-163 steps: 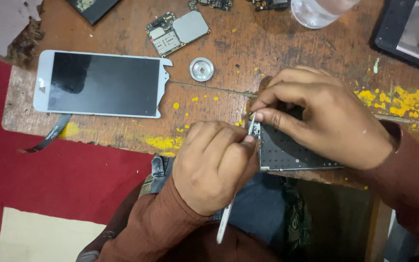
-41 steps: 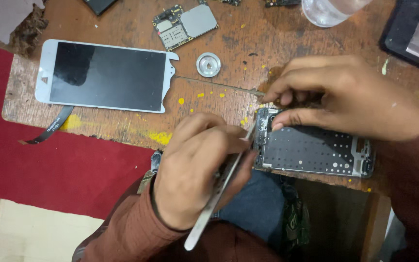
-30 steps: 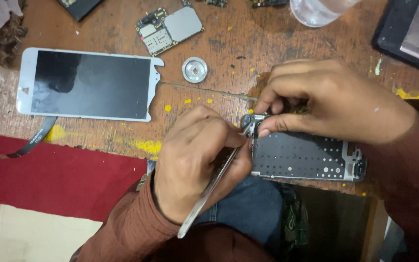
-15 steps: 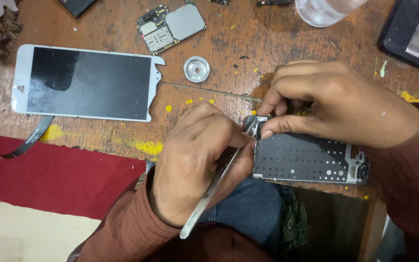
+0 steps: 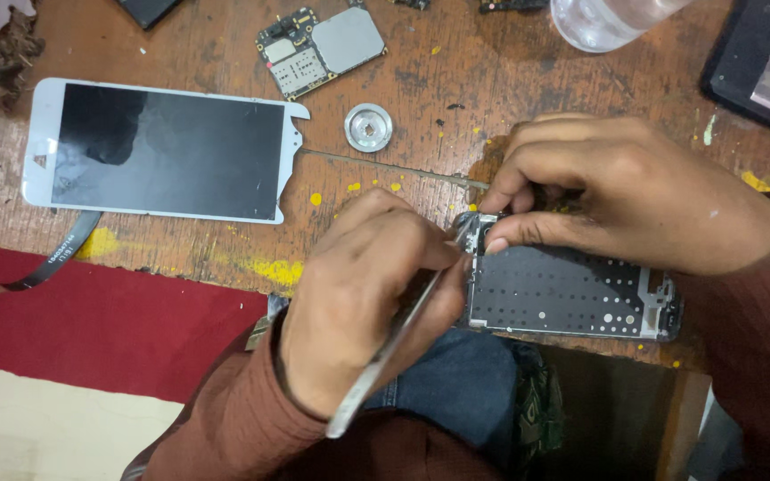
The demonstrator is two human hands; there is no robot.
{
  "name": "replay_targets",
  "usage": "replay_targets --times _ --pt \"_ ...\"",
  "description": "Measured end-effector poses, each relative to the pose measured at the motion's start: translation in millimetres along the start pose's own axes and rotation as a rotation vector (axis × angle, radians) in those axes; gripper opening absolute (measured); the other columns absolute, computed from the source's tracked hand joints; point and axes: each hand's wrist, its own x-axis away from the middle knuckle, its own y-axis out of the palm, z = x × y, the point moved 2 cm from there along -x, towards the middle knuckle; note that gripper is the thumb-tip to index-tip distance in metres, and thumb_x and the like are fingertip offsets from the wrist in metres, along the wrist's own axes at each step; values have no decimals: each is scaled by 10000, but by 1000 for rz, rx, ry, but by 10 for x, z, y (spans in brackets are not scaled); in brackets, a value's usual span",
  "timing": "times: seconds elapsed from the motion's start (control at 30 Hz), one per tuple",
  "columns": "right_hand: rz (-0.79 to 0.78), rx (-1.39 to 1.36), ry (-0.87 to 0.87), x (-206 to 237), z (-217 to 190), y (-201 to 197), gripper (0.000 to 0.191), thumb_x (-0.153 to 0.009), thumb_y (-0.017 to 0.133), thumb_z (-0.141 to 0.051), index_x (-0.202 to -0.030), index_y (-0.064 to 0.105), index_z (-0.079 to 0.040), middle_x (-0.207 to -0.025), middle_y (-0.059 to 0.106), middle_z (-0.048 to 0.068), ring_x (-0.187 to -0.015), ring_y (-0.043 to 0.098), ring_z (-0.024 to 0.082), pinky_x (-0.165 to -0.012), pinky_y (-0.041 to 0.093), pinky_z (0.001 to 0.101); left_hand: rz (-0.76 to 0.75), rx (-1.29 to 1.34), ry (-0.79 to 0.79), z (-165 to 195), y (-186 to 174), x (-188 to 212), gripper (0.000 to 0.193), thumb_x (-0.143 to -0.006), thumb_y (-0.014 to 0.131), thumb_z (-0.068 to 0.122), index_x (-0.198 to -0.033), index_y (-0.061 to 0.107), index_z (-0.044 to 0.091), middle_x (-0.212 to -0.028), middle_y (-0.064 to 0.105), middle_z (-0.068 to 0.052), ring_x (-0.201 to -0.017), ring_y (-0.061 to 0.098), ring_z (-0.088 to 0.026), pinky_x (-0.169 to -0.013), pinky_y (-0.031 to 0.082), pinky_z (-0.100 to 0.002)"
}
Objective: The person uses tweezers to carefully remove small components from the back housing of a disassembled smartphone. The person then places the tweezers down and picks up the phone housing to inspect it.
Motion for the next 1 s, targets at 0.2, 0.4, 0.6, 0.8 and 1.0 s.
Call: replay_targets --times 0.2,0.4,0.6,0.8,1.0 --pt "-29 8 44 7 14 6 339 -716 809 -359 -867 735 -65 -816 720 41 -742 710 190 -613 556 334 -1 -21 -13 15 26 12 230 -851 803 2 -951 601 44 -949 674 -72 -931 645 -273 -786 523 -341" --pt "-7 5 4 12 15 5 336 -737 804 -357 -880 729 -63 -836 720 42 -761 713 192 -628 559 331 -9 -22 -1 0 23 -2 233 -842 802 -6 -943 598 44 -940 675 -78 -914 645 -273 -826 521 -367" --pt "-6 16 -7 16 22 12 327 -711 804 -332 -860 733 -49 -809 719 56 -742 712 207 -611 561 344 -41 42 29 -39 3 -15 226 -878 801 4 -980 604 46 -942 668 -73 -882 649 -259 -775 524 -342" --pt "-6 1 3 25 31 15 338 -737 801 -362 -887 730 -67 -838 717 39 -766 708 191 -626 554 332 -30 45 17 -43 -17 0 225 -874 801 -5 -953 597 50 -906 653 -75 -841 649 -259 -753 521 -339" --pt "-23 -9 24 28 37 19 346 -740 803 -372 -905 735 -76 -848 719 35 -768 710 186 -632 557 329 -18 19 27 -28 12 6 231 -871 791 -16 -976 592 38 -921 656 -83 -874 650 -272 -779 524 -344"
